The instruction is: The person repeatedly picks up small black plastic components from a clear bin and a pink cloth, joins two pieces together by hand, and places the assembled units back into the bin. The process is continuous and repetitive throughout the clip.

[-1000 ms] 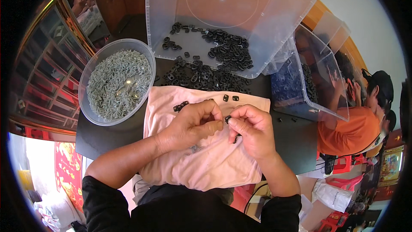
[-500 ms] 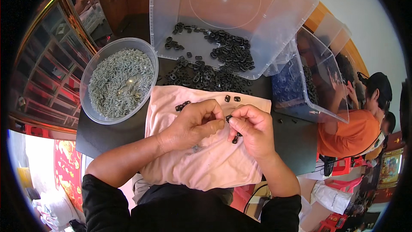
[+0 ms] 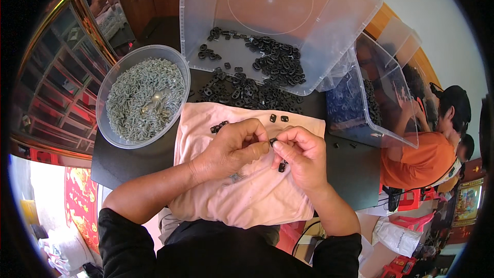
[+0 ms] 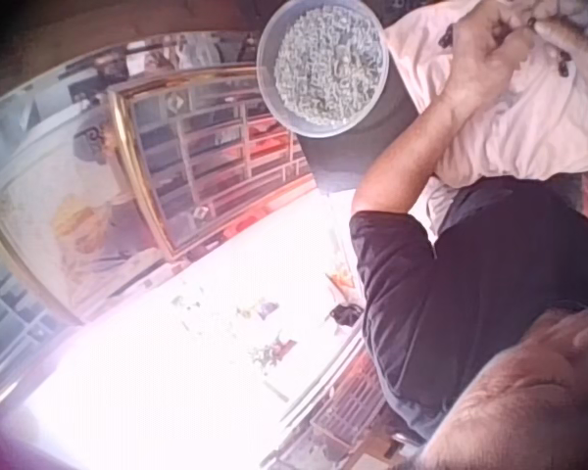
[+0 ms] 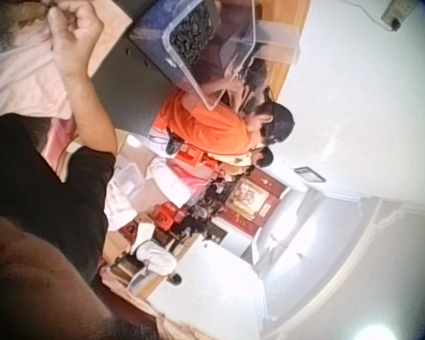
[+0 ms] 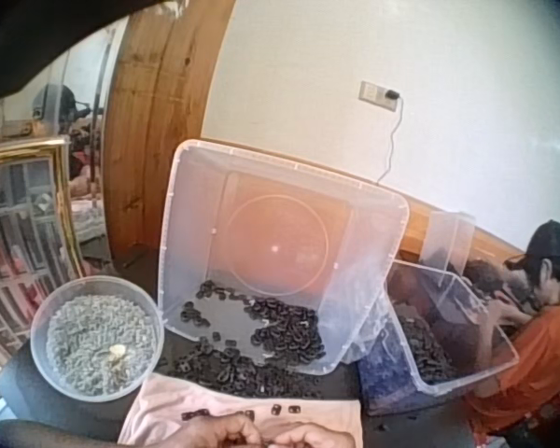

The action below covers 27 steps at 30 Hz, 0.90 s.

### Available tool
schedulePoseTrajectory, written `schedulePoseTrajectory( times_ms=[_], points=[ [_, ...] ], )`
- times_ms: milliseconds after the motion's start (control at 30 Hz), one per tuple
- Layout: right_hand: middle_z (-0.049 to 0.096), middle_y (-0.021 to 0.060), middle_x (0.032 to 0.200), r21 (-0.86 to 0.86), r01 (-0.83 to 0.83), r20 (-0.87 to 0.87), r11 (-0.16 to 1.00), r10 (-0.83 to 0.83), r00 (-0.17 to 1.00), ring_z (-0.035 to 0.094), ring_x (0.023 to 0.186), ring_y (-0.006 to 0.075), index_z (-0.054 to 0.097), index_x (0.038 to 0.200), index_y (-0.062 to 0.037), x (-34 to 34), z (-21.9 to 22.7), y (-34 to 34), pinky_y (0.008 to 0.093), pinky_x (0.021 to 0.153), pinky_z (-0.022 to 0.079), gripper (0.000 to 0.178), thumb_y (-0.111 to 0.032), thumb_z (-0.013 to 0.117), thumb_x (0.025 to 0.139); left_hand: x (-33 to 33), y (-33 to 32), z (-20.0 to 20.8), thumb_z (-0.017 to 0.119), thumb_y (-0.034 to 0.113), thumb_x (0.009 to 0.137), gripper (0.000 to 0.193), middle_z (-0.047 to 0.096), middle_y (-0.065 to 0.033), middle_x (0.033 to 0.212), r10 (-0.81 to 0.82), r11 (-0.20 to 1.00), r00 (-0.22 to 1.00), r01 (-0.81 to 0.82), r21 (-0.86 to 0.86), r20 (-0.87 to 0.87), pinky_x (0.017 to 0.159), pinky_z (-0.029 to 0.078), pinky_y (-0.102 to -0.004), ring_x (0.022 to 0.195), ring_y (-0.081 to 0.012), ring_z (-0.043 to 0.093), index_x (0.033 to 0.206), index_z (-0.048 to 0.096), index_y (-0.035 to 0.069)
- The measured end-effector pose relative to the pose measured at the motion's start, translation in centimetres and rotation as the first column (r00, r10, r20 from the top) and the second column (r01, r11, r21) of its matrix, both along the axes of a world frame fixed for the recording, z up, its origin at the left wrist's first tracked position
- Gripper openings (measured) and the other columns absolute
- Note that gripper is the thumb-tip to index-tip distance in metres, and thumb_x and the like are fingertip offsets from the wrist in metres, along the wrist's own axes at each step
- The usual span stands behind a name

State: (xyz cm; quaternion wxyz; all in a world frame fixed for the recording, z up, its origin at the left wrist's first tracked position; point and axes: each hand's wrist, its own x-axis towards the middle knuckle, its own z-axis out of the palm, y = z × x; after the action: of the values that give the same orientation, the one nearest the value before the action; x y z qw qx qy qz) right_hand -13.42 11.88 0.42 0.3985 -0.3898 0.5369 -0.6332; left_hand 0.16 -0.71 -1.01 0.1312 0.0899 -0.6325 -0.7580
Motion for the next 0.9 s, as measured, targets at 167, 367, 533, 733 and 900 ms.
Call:
schedulePoseTrajectory(
  times_ms=[167, 367, 533, 733, 900],
  points=[
    [0.057, 0.0039, 0.073, -0.032, 0.022, -0.049, 0.999, -0.023, 0.999, 0.055, 0.057, 0.0076, 0.056, 0.084, 0.0030, 0.2, -0.1, 0.0, 0.0196, 0.051, 0.047, 0.005, 0.000, 0.059, 0.083, 0.1, 0.2, 0.0, 0.054, 0.006, 0.089, 0.007, 0.049, 0.0016, 0.073, 0.022, 0.999, 1.000, -0.022, -0.028, -0.002, 0.055, 0.037, -0.0183, 0.063, -0.0033, 0.045, 0.089, 0.049, 0.002],
    [0.056, 0.0046, 0.073, -0.086, 0.041, -0.058, 0.995, -0.046, 0.997, 0.055, 0.058, 0.0081, 0.056, 0.082, 0.0042, 0.8, -1.1, -0.2, 0.0204, 0.051, 0.047, 0.005, 0.001, 0.059, 0.083, 0.2, 0.4, -0.3, 0.053, 0.005, 0.088, 0.006, 0.048, 0.0016, 0.074, 0.042, 0.996, 0.999, -0.040, -0.081, 0.034, 0.055, 0.036, -0.0183, 0.063, -0.0034, 0.043, 0.088, 0.048, 0.002],
    [0.056, 0.0035, 0.071, -0.016, 0.017, -0.084, 1.000, -0.018, 0.996, 0.056, 0.060, 0.0083, 0.055, 0.082, 0.0023, 0.2, -0.4, -0.1, 0.0218, 0.053, 0.048, 0.004, -0.001, 0.058, 0.084, 0.1, 0.5, 0.1, 0.054, 0.004, 0.088, 0.007, 0.050, 0.0006, 0.078, 0.067, 0.989, 0.998, -0.065, -0.131, 0.009, 0.059, 0.039, -0.0185, 0.068, -0.0039, 0.046, 0.091, 0.049, 0.001],
    [0.058, 0.0045, 0.071, -0.088, 0.124, 0.106, 0.988, -0.115, 0.988, 0.056, 0.061, 0.0098, 0.055, 0.086, 0.0016, -2.8, -0.5, -0.5, 0.0247, 0.056, 0.050, 0.006, -0.003, 0.058, 0.084, 0.0, -1.5, 2.9, 0.054, 0.006, 0.088, 0.012, 0.058, -0.0035, 0.086, 0.359, 0.899, 0.920, -0.386, -0.206, -0.159, 0.061, 0.043, -0.0204, 0.072, -0.0063, 0.053, 0.098, 0.052, 0.000],
    [0.056, 0.0045, 0.071, -0.180, 0.190, 0.260, 0.965, -0.139, 0.956, 0.055, 0.061, 0.0114, 0.057, 0.095, 0.0018, -4.7, 0.0, -0.5, 0.0268, 0.056, 0.050, 0.011, -0.002, 0.056, 0.084, 1.2, -4.2, 5.5, 0.054, 0.005, 0.085, 0.006, 0.059, -0.0035, 0.078, 0.569, 0.804, 0.811, -0.583, -0.117, -0.136, 0.055, 0.041, -0.0203, 0.064, -0.0077, 0.052, 0.089, 0.056, 0.001]
  ],
)
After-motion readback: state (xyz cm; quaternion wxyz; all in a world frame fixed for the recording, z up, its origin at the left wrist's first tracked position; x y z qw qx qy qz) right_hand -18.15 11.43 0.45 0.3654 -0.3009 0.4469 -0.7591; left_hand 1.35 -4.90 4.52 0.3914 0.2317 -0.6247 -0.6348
